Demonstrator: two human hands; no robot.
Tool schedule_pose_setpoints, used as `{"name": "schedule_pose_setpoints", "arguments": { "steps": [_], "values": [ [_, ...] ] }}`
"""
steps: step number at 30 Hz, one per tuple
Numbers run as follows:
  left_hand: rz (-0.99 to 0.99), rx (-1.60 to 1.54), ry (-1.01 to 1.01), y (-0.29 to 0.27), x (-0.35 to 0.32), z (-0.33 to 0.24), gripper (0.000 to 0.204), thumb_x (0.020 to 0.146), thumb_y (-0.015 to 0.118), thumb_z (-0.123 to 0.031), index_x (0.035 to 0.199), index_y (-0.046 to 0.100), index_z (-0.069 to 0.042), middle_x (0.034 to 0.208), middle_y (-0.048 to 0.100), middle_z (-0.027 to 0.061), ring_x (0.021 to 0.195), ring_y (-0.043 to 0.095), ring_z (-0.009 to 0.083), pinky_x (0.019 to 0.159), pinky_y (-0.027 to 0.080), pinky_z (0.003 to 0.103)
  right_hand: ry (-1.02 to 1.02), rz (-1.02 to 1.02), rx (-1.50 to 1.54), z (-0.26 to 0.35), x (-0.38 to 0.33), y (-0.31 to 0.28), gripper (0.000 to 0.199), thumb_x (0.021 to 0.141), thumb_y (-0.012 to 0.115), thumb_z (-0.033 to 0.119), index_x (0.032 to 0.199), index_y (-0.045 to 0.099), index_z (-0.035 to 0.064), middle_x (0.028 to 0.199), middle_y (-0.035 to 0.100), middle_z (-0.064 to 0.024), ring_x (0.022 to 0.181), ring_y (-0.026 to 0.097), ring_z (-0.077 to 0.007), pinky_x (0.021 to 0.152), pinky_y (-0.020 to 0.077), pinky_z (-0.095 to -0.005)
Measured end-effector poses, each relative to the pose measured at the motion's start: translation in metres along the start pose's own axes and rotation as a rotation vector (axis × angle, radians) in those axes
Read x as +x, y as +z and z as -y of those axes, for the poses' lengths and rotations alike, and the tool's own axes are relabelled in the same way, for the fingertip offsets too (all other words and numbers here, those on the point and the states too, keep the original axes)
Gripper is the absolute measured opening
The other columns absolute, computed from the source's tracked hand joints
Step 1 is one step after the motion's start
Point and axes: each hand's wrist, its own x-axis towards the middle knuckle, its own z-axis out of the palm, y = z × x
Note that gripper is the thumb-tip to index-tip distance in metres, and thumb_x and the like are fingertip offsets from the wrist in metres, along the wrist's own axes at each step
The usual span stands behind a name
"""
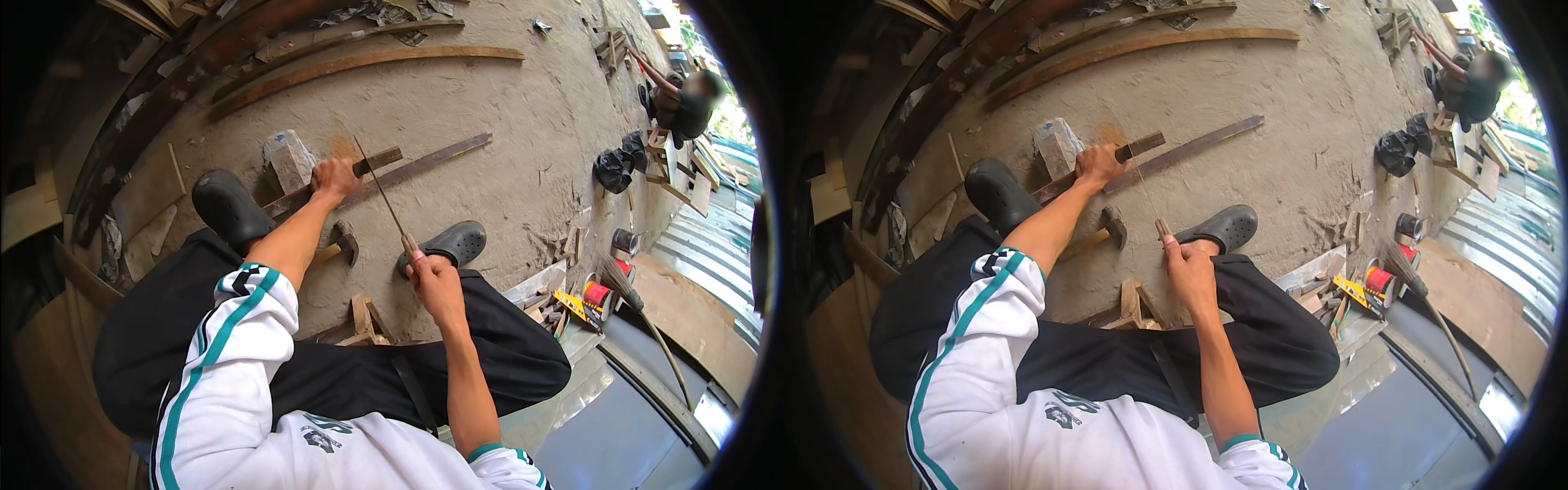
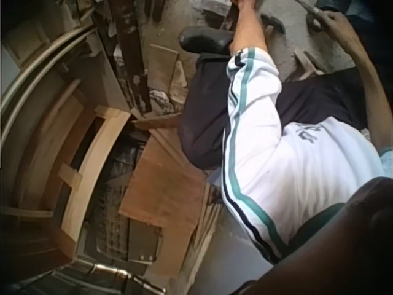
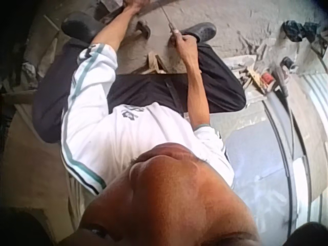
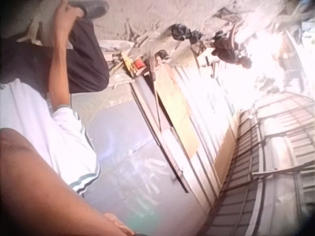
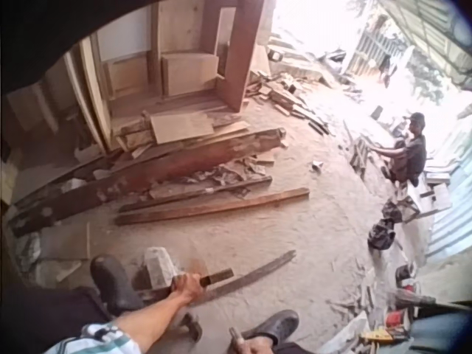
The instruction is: The person sits on the floor and uses a metal file to sharpen a long, thin metal bar resting on a concrete block. The person holds the bar with one hand and files it with the other, occasionally adjusting the bar's position.
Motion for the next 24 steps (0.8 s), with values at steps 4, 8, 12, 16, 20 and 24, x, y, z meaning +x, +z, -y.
{"name": "schedule_pose_setpoints", "arguments": {
  "steps": [4, 8, 12, 16, 20, 24],
  "values": [
    [0.012, 0.001, 0.013, 0.008, 0.003, 0.000, 0.037, 0.082, 0.071, -0.042, 0.096, 0.076, -0.008, 0.089, 0.073, 0.0194, 0.087, 0.072, 0.0374, 0.075, 0.057, 0.047, -0.024, -0.029, 0.015, -0.003, 0.052, 0.030, 0.061, 0.097, 0.056, 0.050, 0.066, 0.061, -0.0027, 0.055, 0.052, -0.0022, 0.052, 0.049, -0.0122, 0.051, 0.0389, -0.0312],
    [-0.027, -0.014, 0.030, 0.008, 0.008, 0.009, 0.038, 0.082, 0.071, -0.042, 0.095, 0.075, -0.007, 0.089, 0.072, 0.0220, 0.086, 0.072, 0.0380, 0.074, 0.057, 0.047, -0.047, -0.046, 0.000, 0.014, 0.063, 0.048, 0.063, 0.096, 0.056, 0.052, 0.065, 0.061, -0.0028, 0.055, 0.052, -0.0032, 0.053, 0.050, -0.0124, 0.052, 0.0406, -0.0316],
    [-0.020, -0.026, 0.021, -0.001, 0.001, 0.004, 0.035, 0.082, 0.069, -0.039, 0.095, 0.075, -0.006, 0.090, 0.071, 0.0239, 0.088, 0.072, 0.0388, 0.076, 0.056, 0.048, -0.037, -0.039, -0.053, 0.003, -0.004, 0.003, 0.064, 0.096, 0.056, 0.053, 0.063, 0.062, -0.0017, 0.053, 0.051, -0.0041, 0.052, 0.049, -0.0124, 0.051, 0.0396, -0.0319],
    [-0.025, 0.005, 0.048, 0.004, 0.005, 0.002, 0.032, 0.082, 0.067, -0.033, 0.094, 0.074, -0.004, 0.090, 0.071, 0.0238, 0.087, 0.071, 0.0399, 0.077, 0.056, 0.048, -0.056, -0.050, -0.023, -0.035, 0.027, 0.013, 0.064, 0.096, 0.056, 0.054, 0.064, 0.064, -0.0014, 0.052, 0.052, -0.0059, 0.051, 0.050, -0.0137, 0.051, 0.0392, -0.0326],
    [-0.047, -0.008, 0.071, 0.015, 0.007, 0.009, 0.031, 0.081, 0.067, -0.030, 0.095, 0.074, -0.003, 0.090, 0.071, 0.0244, 0.086, 0.072, 0.0404, 0.076, 0.056, 0.049, -0.071, -0.064, -0.041, -0.003, 0.075, 0.050, 0.065, 0.095, 0.055, 0.055, 0.067, 0.066, -0.0028, 0.052, 0.054, -0.0080, 0.051, 0.051, -0.0151, 0.052, 0.0412, -0.0335],
    [-0.024, -0.030, 0.031, 0.002, 0.007, 0.008, 0.028, 0.080, 0.067, -0.027, 0.092, 0.074, -0.003, 0.088, 0.071, 0.0253, 0.086, 0.072, 0.0404, 0.075, 0.056, 0.050, -0.101, -0.028, -0.066, -0.004, 0.030, 0.025, 0.066, 0.095, 0.056, 0.055, 0.070, 0.067, -0.0042, 0.054, 0.057, -0.0096, 0.051, 0.052, -0.0157, 0.053, 0.0430, -0.0339]
  ]
}}
